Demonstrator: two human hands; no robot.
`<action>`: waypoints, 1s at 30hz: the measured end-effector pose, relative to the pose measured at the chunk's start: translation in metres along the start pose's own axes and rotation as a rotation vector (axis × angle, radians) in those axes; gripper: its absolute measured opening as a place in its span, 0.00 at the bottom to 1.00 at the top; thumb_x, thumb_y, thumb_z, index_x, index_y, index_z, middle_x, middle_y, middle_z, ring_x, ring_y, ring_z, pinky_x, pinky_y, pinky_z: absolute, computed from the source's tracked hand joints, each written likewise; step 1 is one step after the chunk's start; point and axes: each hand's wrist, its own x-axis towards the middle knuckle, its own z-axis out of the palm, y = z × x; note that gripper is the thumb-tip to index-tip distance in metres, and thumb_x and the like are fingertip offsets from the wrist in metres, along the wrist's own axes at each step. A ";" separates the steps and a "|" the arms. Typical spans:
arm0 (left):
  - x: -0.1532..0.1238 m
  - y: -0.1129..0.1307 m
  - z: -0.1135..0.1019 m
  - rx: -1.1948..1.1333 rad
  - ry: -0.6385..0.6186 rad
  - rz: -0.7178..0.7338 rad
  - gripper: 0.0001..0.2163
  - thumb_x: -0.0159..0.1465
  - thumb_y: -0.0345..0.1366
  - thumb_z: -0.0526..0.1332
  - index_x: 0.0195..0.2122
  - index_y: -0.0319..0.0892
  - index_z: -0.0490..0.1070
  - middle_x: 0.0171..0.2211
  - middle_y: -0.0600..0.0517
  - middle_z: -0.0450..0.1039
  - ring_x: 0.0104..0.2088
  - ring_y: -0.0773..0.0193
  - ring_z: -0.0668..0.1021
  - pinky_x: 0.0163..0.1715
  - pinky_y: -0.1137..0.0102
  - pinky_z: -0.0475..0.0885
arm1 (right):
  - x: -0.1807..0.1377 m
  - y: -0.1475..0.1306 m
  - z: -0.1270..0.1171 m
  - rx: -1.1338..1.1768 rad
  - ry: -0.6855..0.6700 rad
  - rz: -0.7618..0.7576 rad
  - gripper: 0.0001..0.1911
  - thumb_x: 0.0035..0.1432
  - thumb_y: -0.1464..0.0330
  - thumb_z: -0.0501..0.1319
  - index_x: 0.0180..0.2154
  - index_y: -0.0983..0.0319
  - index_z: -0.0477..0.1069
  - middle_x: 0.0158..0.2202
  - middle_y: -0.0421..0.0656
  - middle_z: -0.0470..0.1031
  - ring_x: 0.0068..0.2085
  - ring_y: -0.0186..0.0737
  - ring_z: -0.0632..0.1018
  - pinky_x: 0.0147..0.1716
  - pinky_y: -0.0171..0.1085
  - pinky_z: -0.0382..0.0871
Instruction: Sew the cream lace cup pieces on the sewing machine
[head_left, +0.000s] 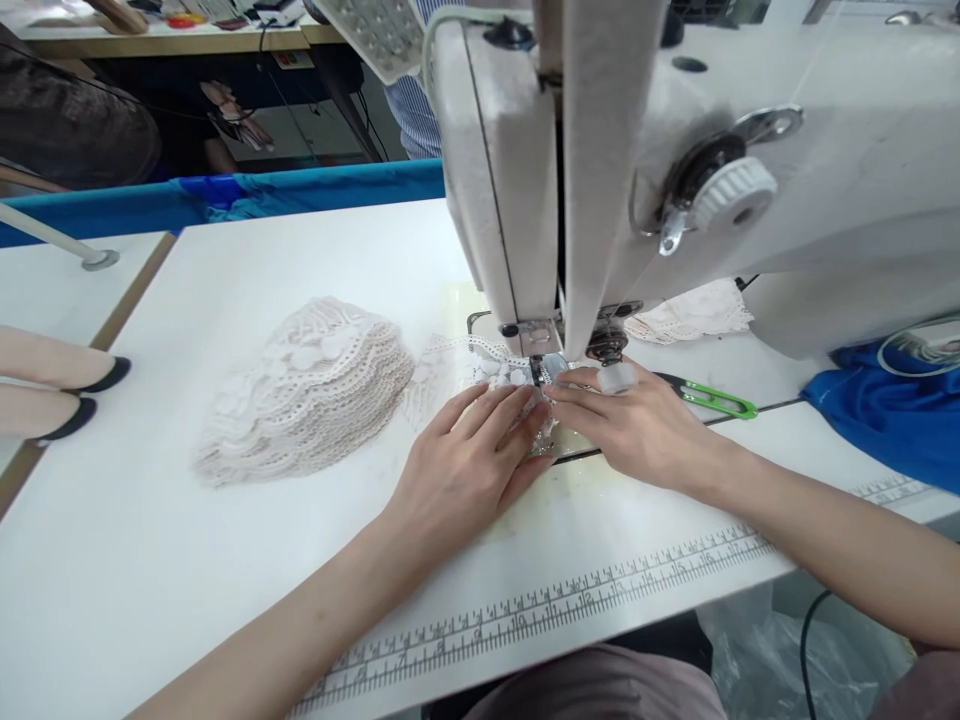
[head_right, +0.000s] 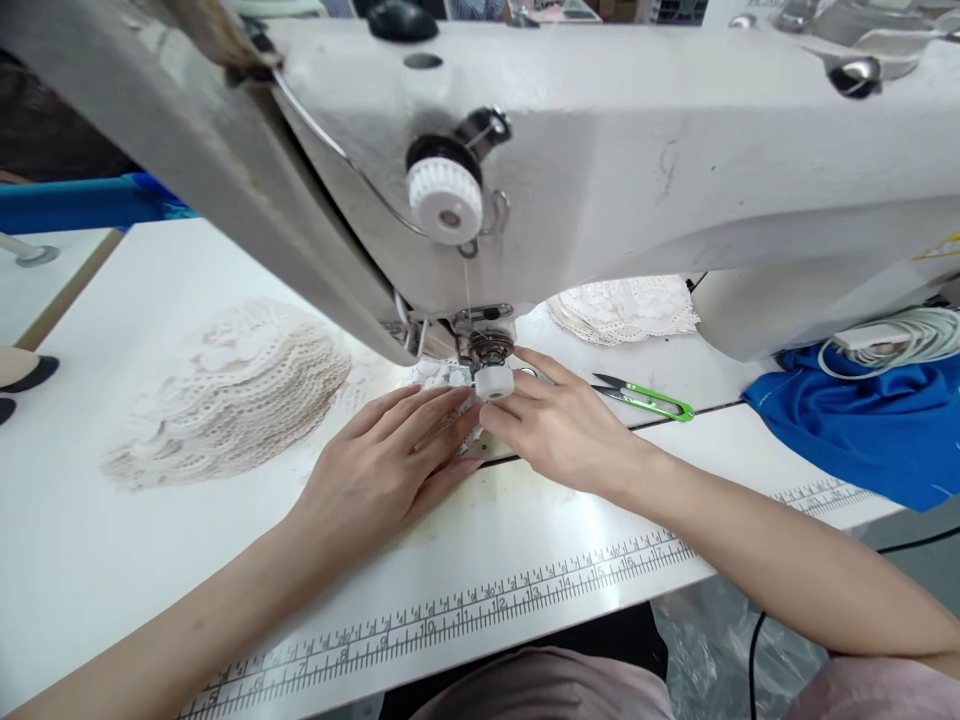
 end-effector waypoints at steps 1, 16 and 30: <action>0.000 0.000 0.000 0.000 0.002 0.000 0.15 0.65 0.40 0.58 0.50 0.37 0.71 0.50 0.43 0.74 0.51 0.54 0.75 0.52 0.57 0.71 | 0.000 0.000 0.000 0.001 -0.001 0.000 0.18 0.58 0.82 0.47 0.41 0.64 0.72 0.43 0.44 0.79 0.45 0.40 0.76 0.54 0.45 0.64; -0.002 -0.005 0.000 -0.082 0.118 0.033 0.07 0.63 0.28 0.61 0.42 0.36 0.72 0.41 0.47 0.79 0.43 0.60 0.79 0.49 0.64 0.73 | 0.003 -0.001 0.000 0.004 0.040 0.038 0.14 0.58 0.80 0.51 0.41 0.65 0.72 0.37 0.42 0.79 0.36 0.38 0.75 0.41 0.38 0.64; 0.028 -0.009 -0.012 -0.300 -0.163 -0.374 0.15 0.61 0.40 0.62 0.47 0.41 0.70 0.44 0.49 0.74 0.39 0.56 0.77 0.30 0.66 0.70 | 0.012 0.001 0.019 0.142 0.268 0.401 0.11 0.63 0.64 0.58 0.34 0.59 0.78 0.21 0.35 0.73 0.21 0.29 0.66 0.23 0.31 0.55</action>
